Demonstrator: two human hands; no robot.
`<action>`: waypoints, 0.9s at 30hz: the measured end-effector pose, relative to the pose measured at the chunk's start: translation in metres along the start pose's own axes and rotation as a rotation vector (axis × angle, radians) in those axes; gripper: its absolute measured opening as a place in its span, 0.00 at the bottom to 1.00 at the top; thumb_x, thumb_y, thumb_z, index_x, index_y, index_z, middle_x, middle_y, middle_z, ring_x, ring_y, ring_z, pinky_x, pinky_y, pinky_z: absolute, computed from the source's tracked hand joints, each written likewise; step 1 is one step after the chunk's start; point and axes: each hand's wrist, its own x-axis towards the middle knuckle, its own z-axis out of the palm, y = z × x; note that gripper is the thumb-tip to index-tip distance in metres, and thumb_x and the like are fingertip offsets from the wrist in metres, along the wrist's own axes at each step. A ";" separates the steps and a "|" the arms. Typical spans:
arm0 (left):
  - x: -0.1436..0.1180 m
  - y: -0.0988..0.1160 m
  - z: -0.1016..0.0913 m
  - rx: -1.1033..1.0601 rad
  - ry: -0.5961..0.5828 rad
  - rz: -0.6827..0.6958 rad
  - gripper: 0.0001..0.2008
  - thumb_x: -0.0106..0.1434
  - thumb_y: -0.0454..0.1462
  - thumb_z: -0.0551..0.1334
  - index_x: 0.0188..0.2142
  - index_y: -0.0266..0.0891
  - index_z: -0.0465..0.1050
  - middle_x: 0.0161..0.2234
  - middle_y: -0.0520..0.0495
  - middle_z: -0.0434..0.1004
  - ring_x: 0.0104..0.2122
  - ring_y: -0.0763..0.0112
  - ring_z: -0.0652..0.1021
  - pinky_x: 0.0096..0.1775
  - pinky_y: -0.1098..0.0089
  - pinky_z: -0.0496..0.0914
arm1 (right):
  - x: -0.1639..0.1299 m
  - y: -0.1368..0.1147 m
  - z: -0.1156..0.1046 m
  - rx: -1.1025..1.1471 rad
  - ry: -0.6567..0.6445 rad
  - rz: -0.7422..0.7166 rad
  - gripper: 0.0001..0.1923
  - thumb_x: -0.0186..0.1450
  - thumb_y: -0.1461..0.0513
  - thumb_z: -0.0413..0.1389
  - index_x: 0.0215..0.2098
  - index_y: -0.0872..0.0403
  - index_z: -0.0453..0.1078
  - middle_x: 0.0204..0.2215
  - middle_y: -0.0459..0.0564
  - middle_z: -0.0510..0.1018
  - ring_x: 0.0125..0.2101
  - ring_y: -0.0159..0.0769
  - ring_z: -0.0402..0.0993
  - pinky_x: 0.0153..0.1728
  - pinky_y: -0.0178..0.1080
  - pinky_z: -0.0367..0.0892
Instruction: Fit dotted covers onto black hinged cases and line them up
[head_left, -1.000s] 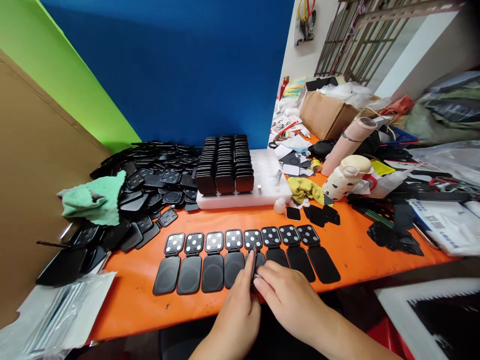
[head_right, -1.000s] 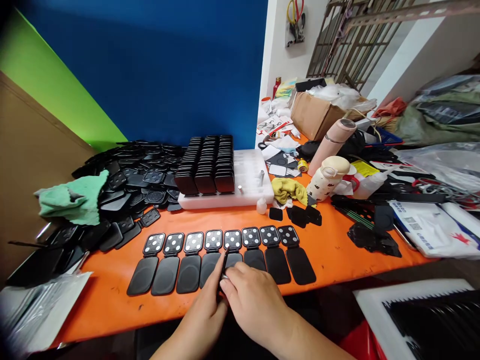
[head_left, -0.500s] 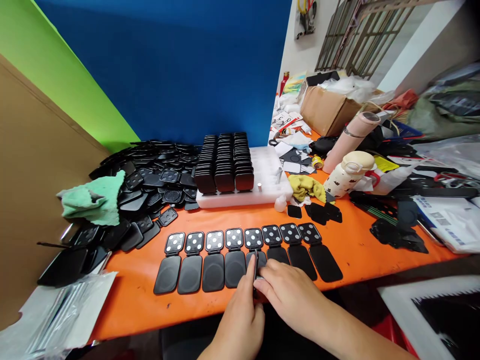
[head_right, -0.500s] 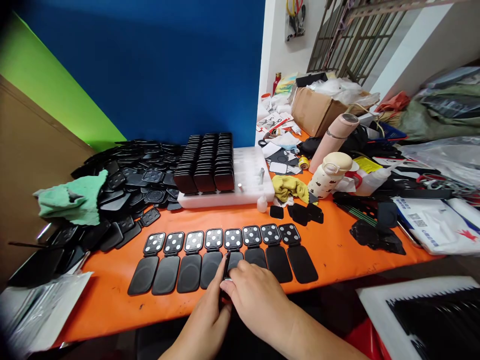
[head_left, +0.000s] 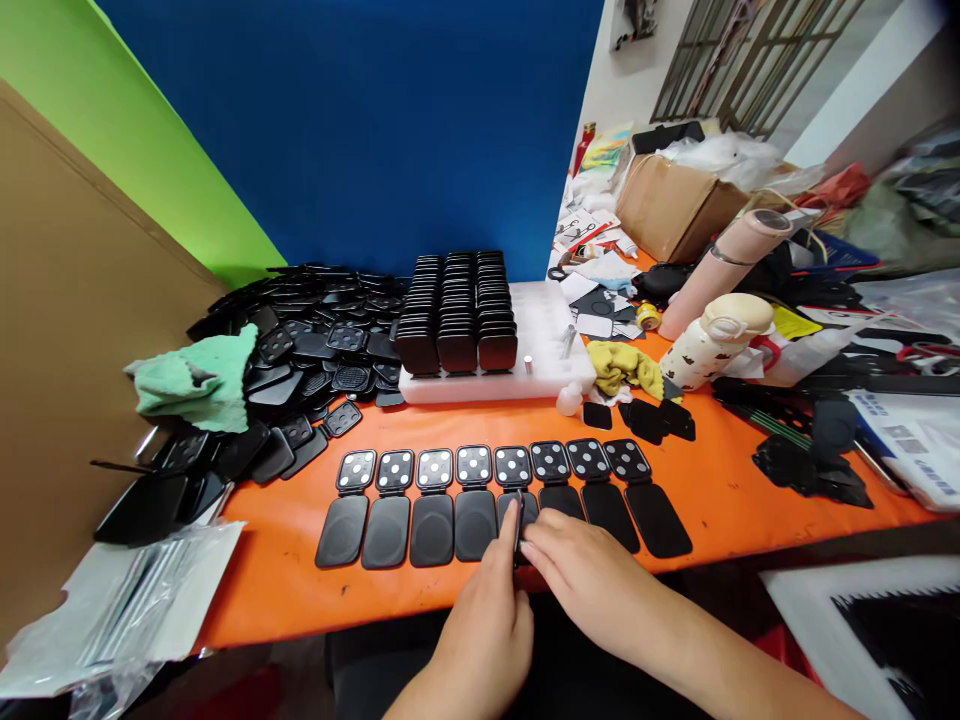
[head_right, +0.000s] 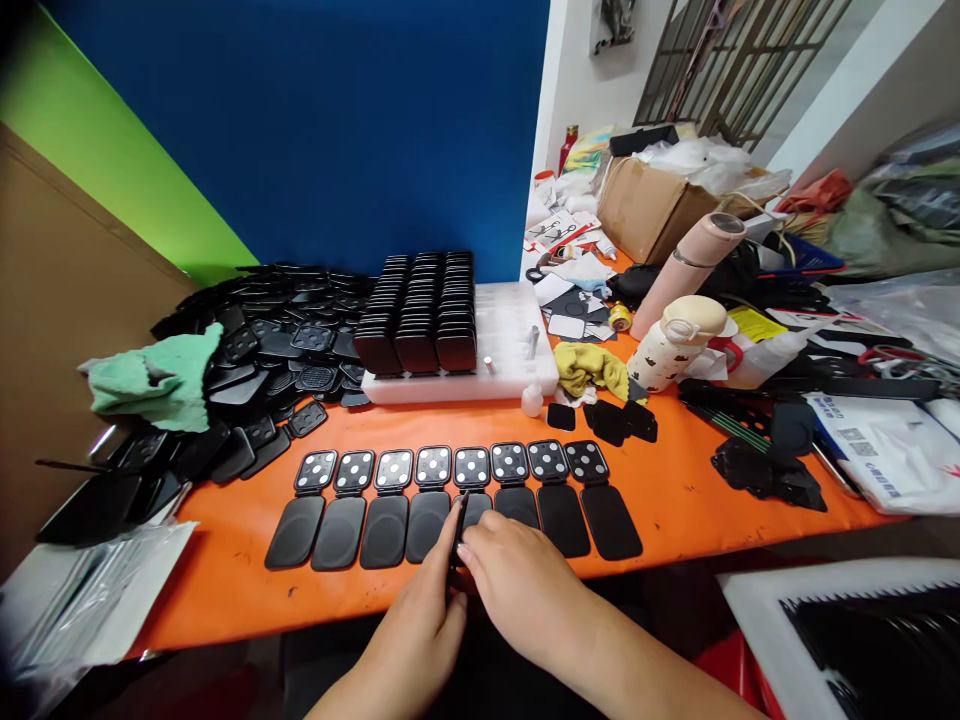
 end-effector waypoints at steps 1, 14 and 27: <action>0.000 0.000 0.000 -0.002 0.006 -0.005 0.39 0.56 0.24 0.50 0.64 0.42 0.38 0.64 0.45 0.48 0.60 0.60 0.59 0.58 0.59 0.56 | 0.001 0.000 0.000 0.008 0.000 0.008 0.13 0.68 0.65 0.42 0.34 0.53 0.68 0.33 0.48 0.73 0.34 0.35 0.70 0.35 0.37 0.62; -0.002 0.001 0.005 -0.047 0.005 0.002 0.37 0.58 0.26 0.50 0.64 0.39 0.39 0.60 0.40 0.57 0.58 0.60 0.61 0.58 0.59 0.55 | 0.005 0.004 0.010 0.372 0.054 0.108 0.14 0.64 0.59 0.51 0.22 0.54 0.66 0.25 0.44 0.69 0.28 0.31 0.66 0.29 0.33 0.59; -0.010 0.009 -0.009 0.050 -0.136 -0.063 0.45 0.51 0.24 0.52 0.64 0.48 0.35 0.46 0.44 0.71 0.40 0.64 0.73 0.45 0.63 0.65 | 0.001 0.009 -0.002 0.414 0.018 0.102 0.16 0.69 0.57 0.42 0.27 0.53 0.64 0.27 0.45 0.69 0.30 0.34 0.64 0.32 0.36 0.57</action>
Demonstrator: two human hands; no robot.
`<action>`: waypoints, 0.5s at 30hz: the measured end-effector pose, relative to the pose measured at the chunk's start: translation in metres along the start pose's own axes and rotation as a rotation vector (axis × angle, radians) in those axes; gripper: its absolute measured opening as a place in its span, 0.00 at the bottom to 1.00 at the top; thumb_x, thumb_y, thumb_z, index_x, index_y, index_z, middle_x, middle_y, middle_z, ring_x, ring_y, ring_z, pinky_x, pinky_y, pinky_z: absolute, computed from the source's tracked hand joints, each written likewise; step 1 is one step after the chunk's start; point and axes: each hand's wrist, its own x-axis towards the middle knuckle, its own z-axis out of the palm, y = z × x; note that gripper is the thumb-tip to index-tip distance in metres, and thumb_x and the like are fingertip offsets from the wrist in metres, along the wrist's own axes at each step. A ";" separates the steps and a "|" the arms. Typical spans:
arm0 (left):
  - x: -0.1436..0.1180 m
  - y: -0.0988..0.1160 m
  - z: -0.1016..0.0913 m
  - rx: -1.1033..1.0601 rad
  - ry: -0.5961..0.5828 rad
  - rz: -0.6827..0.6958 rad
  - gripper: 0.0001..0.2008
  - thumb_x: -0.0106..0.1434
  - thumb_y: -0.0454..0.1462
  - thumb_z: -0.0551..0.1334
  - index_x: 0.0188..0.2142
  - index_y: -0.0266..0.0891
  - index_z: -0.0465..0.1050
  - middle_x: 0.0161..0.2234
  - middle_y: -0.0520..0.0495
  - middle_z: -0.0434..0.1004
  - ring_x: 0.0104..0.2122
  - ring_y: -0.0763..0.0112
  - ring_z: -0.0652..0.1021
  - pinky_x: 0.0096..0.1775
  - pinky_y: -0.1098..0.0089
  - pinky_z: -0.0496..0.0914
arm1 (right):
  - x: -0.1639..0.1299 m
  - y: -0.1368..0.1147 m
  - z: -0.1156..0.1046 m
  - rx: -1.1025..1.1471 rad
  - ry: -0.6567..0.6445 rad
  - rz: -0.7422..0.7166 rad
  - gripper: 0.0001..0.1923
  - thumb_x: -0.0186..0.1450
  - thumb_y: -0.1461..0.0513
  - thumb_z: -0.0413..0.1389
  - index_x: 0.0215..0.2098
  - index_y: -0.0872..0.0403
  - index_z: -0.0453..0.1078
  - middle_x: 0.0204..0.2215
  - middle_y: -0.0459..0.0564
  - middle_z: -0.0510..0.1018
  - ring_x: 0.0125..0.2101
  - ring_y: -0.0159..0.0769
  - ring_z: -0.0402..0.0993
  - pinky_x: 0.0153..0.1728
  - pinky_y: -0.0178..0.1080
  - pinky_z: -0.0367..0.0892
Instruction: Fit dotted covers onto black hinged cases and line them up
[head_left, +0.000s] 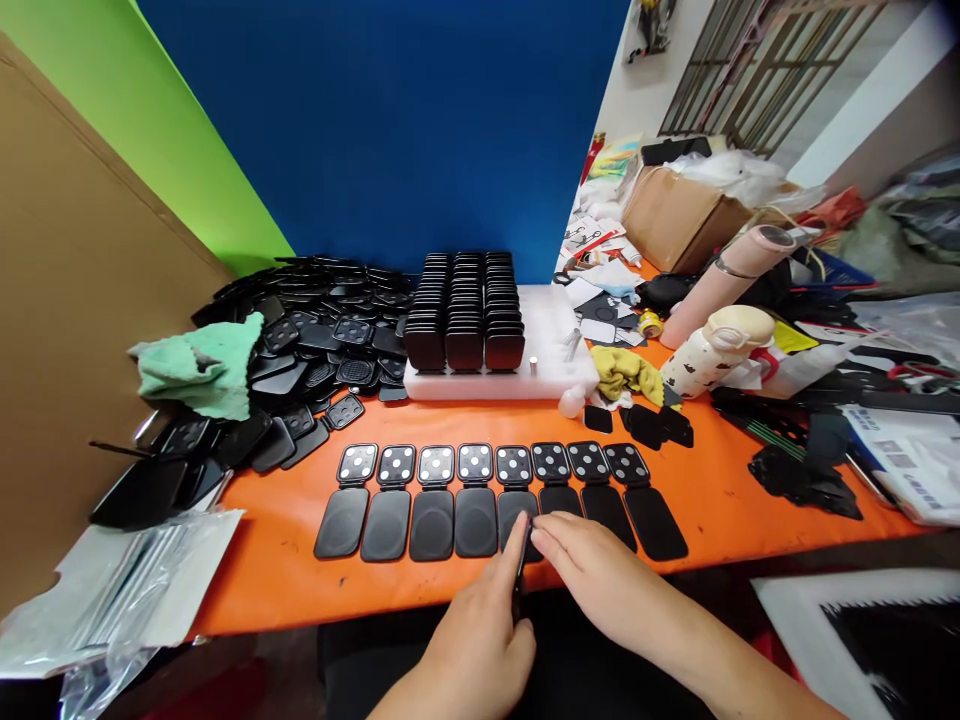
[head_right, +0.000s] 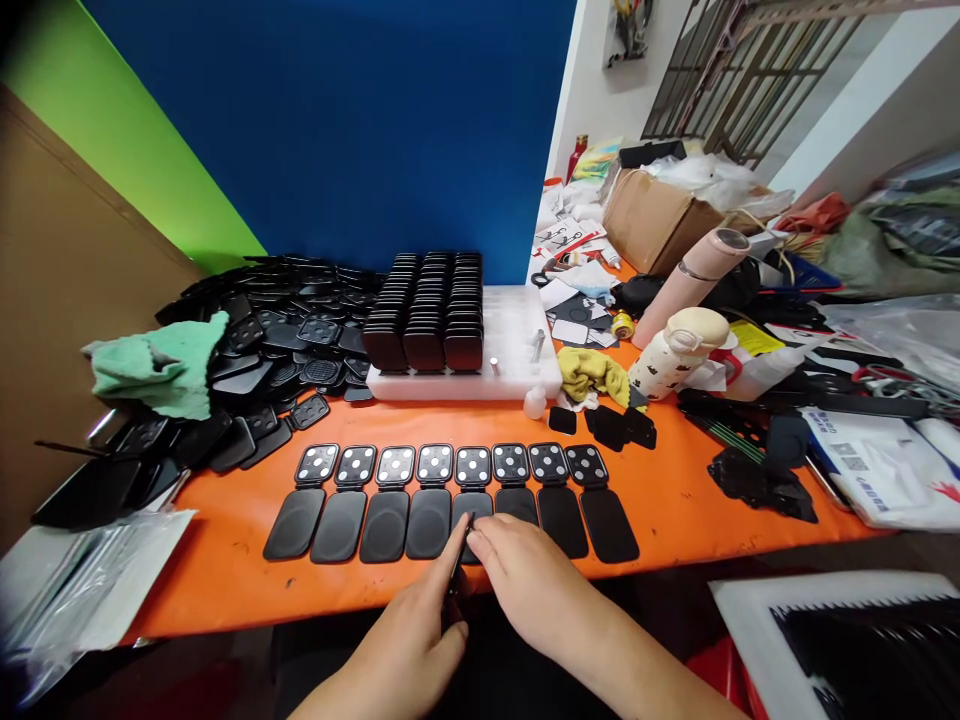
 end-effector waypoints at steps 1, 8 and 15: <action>-0.001 -0.001 0.000 0.077 0.011 0.020 0.44 0.51 0.25 0.52 0.64 0.47 0.35 0.50 0.42 0.69 0.43 0.62 0.73 0.46 0.62 0.65 | -0.001 -0.002 -0.001 -0.041 -0.008 0.000 0.15 0.68 0.58 0.43 0.27 0.53 0.64 0.28 0.45 0.70 0.30 0.34 0.64 0.32 0.37 0.57; -0.008 -0.003 0.003 0.252 0.018 0.038 0.39 0.56 0.29 0.54 0.64 0.42 0.38 0.46 0.37 0.74 0.40 0.54 0.75 0.43 0.57 0.68 | 0.001 0.002 0.013 0.212 0.039 0.103 0.18 0.64 0.55 0.50 0.20 0.54 0.59 0.19 0.42 0.63 0.24 0.30 0.60 0.26 0.33 0.54; 0.007 0.005 -0.010 -0.416 0.128 0.028 0.21 0.64 0.38 0.53 0.56 0.42 0.62 0.47 0.45 0.74 0.44 0.63 0.74 0.47 0.64 0.67 | 0.001 0.004 0.021 0.940 -0.062 0.352 0.21 0.62 0.45 0.49 0.30 0.54 0.64 0.16 0.38 0.58 0.14 0.22 0.47 0.15 0.30 0.39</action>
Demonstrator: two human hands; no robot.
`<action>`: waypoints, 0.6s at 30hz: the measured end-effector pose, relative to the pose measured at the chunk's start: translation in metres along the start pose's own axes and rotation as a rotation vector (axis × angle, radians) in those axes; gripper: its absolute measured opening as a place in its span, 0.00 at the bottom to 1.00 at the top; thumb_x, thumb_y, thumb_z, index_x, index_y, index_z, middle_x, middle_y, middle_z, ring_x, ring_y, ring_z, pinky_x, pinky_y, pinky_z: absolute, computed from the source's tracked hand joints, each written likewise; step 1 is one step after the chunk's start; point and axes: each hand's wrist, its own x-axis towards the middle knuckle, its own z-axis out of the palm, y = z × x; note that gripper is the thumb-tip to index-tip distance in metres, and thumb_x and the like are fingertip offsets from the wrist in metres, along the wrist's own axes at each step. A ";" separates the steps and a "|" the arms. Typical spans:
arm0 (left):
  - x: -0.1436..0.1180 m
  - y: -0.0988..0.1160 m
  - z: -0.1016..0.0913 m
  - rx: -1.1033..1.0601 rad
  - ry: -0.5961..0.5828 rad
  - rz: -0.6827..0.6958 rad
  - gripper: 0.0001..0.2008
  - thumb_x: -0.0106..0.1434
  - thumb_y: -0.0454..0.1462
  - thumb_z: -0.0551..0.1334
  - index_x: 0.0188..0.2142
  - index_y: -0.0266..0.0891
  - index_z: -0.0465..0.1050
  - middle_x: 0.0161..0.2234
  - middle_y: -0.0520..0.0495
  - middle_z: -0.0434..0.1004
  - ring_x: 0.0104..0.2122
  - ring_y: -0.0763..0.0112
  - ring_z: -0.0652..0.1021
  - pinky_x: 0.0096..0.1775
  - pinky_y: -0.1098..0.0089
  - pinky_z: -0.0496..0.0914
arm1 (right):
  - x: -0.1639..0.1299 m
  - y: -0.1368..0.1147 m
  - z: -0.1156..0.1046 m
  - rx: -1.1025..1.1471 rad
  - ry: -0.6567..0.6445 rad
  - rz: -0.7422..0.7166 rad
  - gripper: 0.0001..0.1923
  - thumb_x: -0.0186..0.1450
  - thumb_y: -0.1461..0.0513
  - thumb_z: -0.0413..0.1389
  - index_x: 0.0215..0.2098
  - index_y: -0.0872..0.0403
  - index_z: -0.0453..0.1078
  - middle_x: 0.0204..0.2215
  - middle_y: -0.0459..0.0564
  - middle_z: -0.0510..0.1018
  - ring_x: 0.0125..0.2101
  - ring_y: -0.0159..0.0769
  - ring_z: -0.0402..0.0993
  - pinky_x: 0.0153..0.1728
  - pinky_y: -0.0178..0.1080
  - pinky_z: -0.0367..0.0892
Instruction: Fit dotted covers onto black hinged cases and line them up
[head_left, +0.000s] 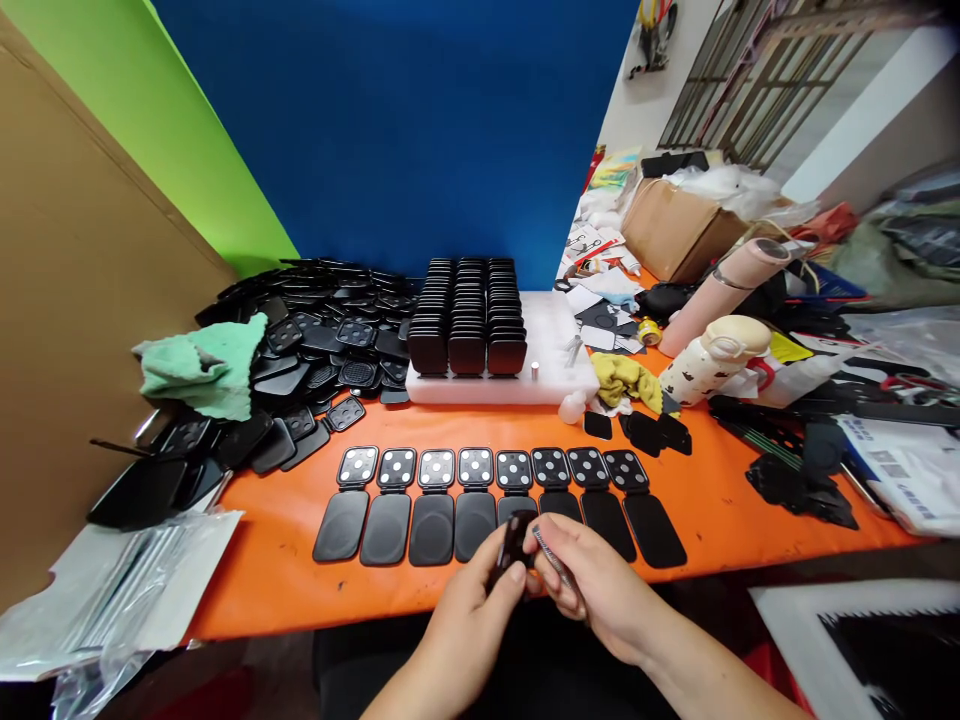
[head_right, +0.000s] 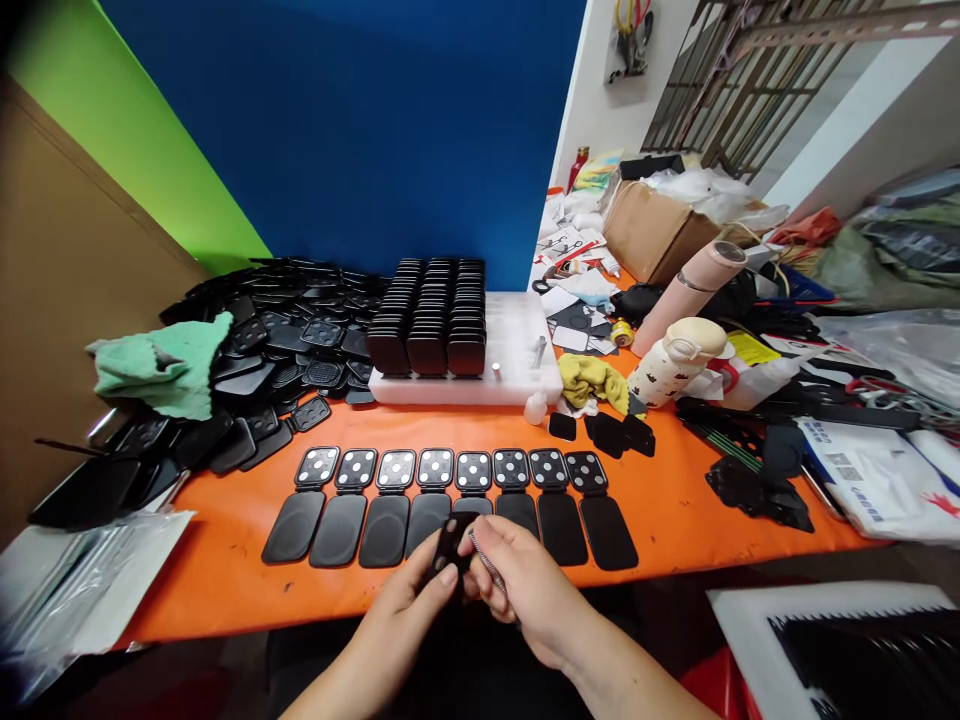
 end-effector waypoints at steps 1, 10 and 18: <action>0.002 0.000 -0.001 -0.059 0.001 -0.016 0.20 0.64 0.37 0.52 0.55 0.41 0.64 0.46 0.45 0.75 0.41 0.64 0.75 0.45 0.65 0.69 | -0.001 0.000 0.001 0.067 -0.002 0.028 0.21 0.62 0.45 0.49 0.31 0.54 0.64 0.16 0.38 0.59 0.15 0.22 0.47 0.15 0.29 0.38; -0.011 -0.002 -0.005 0.359 0.056 0.206 0.24 0.60 0.27 0.51 0.54 0.46 0.65 0.51 0.49 0.72 0.48 0.68 0.73 0.51 0.67 0.65 | -0.017 -0.008 0.004 0.019 -0.027 0.143 0.19 0.61 0.49 0.54 0.26 0.57 0.62 0.20 0.41 0.63 0.18 0.21 0.51 0.16 0.27 0.42; -0.014 0.011 -0.006 0.656 0.015 0.420 0.23 0.59 0.28 0.54 0.54 0.42 0.64 0.48 0.44 0.75 0.44 0.64 0.76 0.46 0.66 0.71 | -0.017 -0.005 0.006 0.103 -0.046 0.202 0.18 0.60 0.50 0.54 0.25 0.56 0.61 0.19 0.40 0.62 0.15 0.20 0.50 0.14 0.28 0.38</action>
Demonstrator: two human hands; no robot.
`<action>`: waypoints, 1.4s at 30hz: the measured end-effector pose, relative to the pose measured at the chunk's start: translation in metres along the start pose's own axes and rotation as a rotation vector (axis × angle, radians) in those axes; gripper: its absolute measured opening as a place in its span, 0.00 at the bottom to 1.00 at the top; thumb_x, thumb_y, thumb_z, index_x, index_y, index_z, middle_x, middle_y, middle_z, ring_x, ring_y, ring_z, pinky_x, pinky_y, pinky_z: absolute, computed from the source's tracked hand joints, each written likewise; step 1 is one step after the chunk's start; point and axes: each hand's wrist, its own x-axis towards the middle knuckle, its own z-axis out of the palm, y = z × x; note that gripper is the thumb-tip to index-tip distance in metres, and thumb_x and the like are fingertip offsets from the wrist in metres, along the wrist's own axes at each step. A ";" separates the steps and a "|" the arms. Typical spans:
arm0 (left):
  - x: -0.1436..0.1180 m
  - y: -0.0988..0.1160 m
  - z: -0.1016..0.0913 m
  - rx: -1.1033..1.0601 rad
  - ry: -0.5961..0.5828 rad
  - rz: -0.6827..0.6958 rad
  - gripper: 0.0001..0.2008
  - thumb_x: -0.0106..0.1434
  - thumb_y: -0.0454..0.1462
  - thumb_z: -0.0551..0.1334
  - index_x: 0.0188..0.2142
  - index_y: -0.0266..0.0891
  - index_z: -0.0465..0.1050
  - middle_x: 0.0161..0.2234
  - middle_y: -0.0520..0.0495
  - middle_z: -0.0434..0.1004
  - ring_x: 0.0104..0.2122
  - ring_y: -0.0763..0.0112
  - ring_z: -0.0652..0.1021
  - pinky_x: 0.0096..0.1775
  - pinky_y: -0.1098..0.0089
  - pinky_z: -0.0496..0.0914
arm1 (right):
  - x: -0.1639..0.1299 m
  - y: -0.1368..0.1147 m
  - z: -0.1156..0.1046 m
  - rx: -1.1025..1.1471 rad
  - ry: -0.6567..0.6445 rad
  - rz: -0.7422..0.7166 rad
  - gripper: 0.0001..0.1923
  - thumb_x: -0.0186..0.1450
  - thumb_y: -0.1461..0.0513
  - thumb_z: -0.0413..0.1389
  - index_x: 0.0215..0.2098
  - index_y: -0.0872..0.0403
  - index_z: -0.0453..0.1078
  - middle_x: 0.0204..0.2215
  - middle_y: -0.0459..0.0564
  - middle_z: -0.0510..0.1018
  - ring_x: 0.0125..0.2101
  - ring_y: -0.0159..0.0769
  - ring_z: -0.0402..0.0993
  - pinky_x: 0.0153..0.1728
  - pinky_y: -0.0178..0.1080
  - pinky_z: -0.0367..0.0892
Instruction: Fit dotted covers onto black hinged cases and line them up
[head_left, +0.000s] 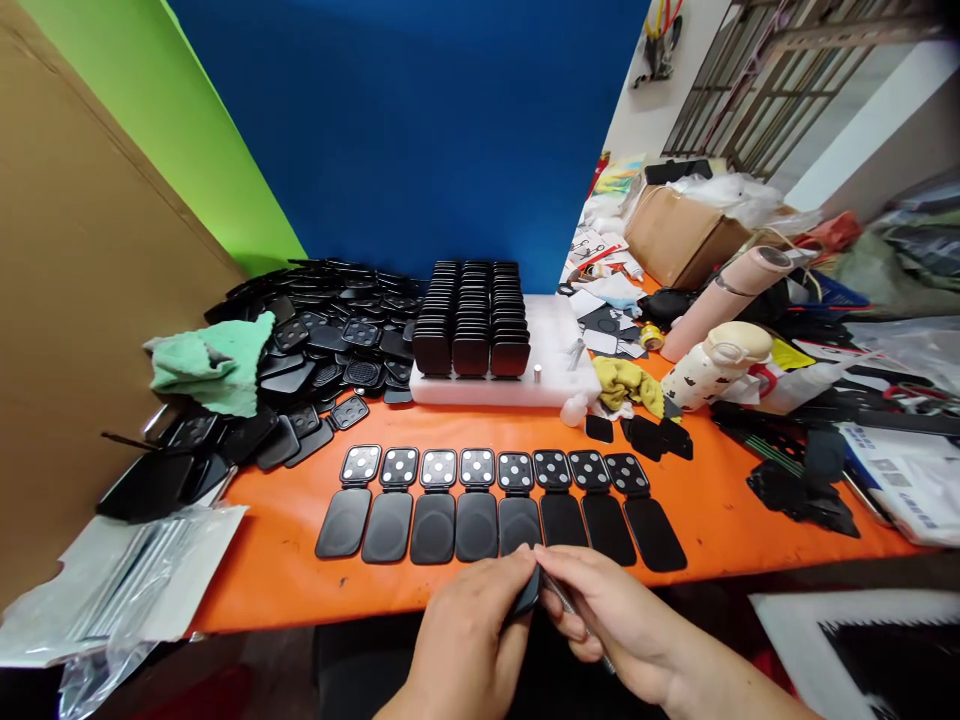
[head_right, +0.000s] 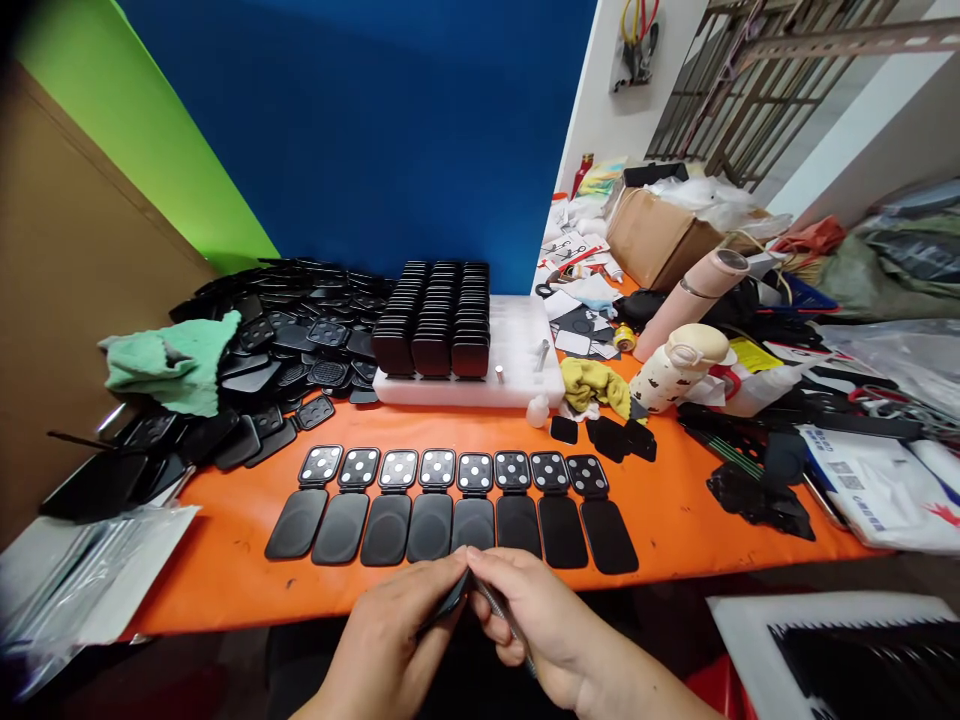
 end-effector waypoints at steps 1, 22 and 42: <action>0.000 0.000 -0.001 0.020 0.001 0.010 0.24 0.58 0.27 0.54 0.54 0.41 0.64 0.48 0.42 0.74 0.44 0.63 0.76 0.46 0.65 0.71 | 0.001 0.002 0.002 0.010 0.016 -0.012 0.18 0.60 0.50 0.55 0.25 0.56 0.61 0.18 0.40 0.61 0.14 0.20 0.49 0.14 0.28 0.38; -0.005 0.000 0.011 -0.585 0.339 -0.224 0.08 0.61 0.33 0.59 0.40 0.44 0.73 0.35 0.49 0.79 0.35 0.68 0.78 0.38 0.70 0.72 | -0.005 0.013 0.013 0.066 -0.068 -0.030 0.16 0.63 0.54 0.52 0.25 0.58 0.64 0.19 0.42 0.63 0.15 0.19 0.49 0.14 0.26 0.41; 0.024 0.003 0.039 -0.893 0.321 -0.374 0.08 0.59 0.38 0.61 0.39 0.42 0.71 0.34 0.49 0.77 0.36 0.67 0.77 0.39 0.68 0.71 | -0.017 0.019 -0.029 -0.467 0.341 -0.410 0.13 0.58 0.52 0.57 0.30 0.53 0.67 0.21 0.41 0.66 0.22 0.27 0.59 0.23 0.30 0.56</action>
